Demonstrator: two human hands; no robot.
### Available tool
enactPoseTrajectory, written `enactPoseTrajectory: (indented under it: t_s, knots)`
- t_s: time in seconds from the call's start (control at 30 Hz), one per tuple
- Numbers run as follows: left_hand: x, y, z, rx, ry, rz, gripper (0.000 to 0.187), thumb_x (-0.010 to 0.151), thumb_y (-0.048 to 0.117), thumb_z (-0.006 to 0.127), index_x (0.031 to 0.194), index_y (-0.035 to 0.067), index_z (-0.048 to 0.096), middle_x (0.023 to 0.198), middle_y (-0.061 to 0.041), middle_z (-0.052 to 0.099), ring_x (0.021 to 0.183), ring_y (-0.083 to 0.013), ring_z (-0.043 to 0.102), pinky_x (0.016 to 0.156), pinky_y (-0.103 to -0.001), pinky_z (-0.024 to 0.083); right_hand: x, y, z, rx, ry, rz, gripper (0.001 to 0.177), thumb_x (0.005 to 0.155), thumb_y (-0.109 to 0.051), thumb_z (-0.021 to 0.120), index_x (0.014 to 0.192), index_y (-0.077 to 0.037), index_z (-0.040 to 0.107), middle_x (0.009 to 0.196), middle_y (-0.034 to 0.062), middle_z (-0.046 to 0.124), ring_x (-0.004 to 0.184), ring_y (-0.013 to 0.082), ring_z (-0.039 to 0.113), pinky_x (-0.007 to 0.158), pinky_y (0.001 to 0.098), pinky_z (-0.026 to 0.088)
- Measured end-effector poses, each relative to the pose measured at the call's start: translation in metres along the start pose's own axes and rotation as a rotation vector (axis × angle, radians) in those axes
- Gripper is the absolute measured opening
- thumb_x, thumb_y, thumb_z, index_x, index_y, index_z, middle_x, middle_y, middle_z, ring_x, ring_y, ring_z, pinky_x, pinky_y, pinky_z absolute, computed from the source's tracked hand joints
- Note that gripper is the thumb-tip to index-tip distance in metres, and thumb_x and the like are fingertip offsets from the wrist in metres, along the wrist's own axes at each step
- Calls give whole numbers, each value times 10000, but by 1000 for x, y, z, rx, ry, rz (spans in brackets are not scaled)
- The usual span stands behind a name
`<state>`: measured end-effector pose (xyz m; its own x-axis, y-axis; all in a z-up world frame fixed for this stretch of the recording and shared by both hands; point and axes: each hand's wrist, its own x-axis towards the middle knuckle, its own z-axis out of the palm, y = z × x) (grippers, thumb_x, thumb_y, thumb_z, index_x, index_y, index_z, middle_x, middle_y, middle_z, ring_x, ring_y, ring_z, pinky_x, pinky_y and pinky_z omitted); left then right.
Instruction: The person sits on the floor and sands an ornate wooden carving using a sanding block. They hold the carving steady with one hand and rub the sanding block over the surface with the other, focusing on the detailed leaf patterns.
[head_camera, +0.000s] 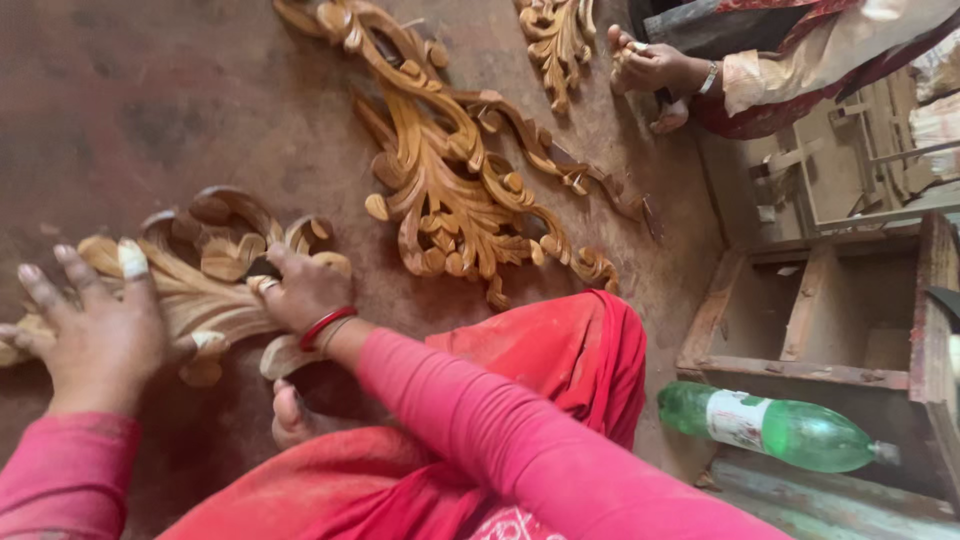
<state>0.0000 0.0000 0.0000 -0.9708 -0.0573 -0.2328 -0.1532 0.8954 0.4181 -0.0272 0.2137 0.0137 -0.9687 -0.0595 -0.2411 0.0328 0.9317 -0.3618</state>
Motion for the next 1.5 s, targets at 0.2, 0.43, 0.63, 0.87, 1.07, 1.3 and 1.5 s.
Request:
enactPoseTrajectory:
  t_s: [0.2, 0.43, 0.63, 0.87, 1.07, 1.3, 1.5]
  knots:
    - [2, 4, -4, -28, 19, -7, 1336, 470, 568, 838, 1634, 211, 289, 1691, -352, 136, 1515, -626, 43, 1009, -900, 119, -19, 24, -40, 23, -63, -79, 386, 825, -445, 702, 1128, -207, 693, 932, 135, 753, 859, 352, 732, 729, 503, 555]
    - [0, 2, -2, -19, -38, -18, 1289, 544, 550, 890, 1619, 187, 278, 1684, -341, 109, 1517, -606, 36, 1052, -858, 119, -8, -13, -30, 100, 63, -118, 368, 913, -445, 643, 1204, -223, 677, 1014, 142, 754, 946, 357, 726, 791, 499, 556]
    - [8, -14, 20, 139, -204, -11, 316, 1149, 184, 490, 1281, -11, 701, 1367, -304, 612, 1301, -485, 544, 1144, -615, 386, -31, 38, -63, 36, -44, -47, 442, 815, -480, 774, 1141, -185, 723, 1136, 137, 744, 1039, 366, 708, 864, 438, 565]
    - [0, 21, -29, 86, -163, -111, 1304, 582, 492, 941, 1639, 244, 220, 1695, -260, 51, 1520, -555, -19, 1059, -875, 98, -14, 27, -50, 111, 26, -45, 412, 859, -400, 733, 1202, -181, 675, 1090, 201, 744, 1012, 407, 698, 845, 494, 541]
    - [-7, 24, -34, 62, -145, -126, 1318, 575, 487, 939, 1644, 223, 217, 1700, -265, 48, 1521, -556, -14, 1047, -875, 83, -14, 14, -22, -44, 190, -35, 415, 896, -421, 679, 1211, -154, 642, 1015, 214, 738, 933, 441, 690, 781, 562, 524]
    - [-7, 18, -27, 57, -162, -137, 1329, 577, 492, 939, 1649, 224, 201, 1696, -268, 37, 1516, -563, -23, 1054, -872, 80, -2, 23, -7, -52, 126, -73, 378, 915, -420, 687, 1170, -148, 626, 1081, 209, 741, 978, 444, 694, 807, 565, 532]
    - [-3, 27, -38, 23, -152, -159, 1320, 589, 497, 933, 1648, 221, 194, 1691, -275, 38, 1509, -569, -25, 1048, -876, 83, -4, 21, -25, -37, 160, -160, 489, 908, -397, 678, 1293, -110, 585, 1082, 272, 706, 948, 476, 668, 782, 574, 514]
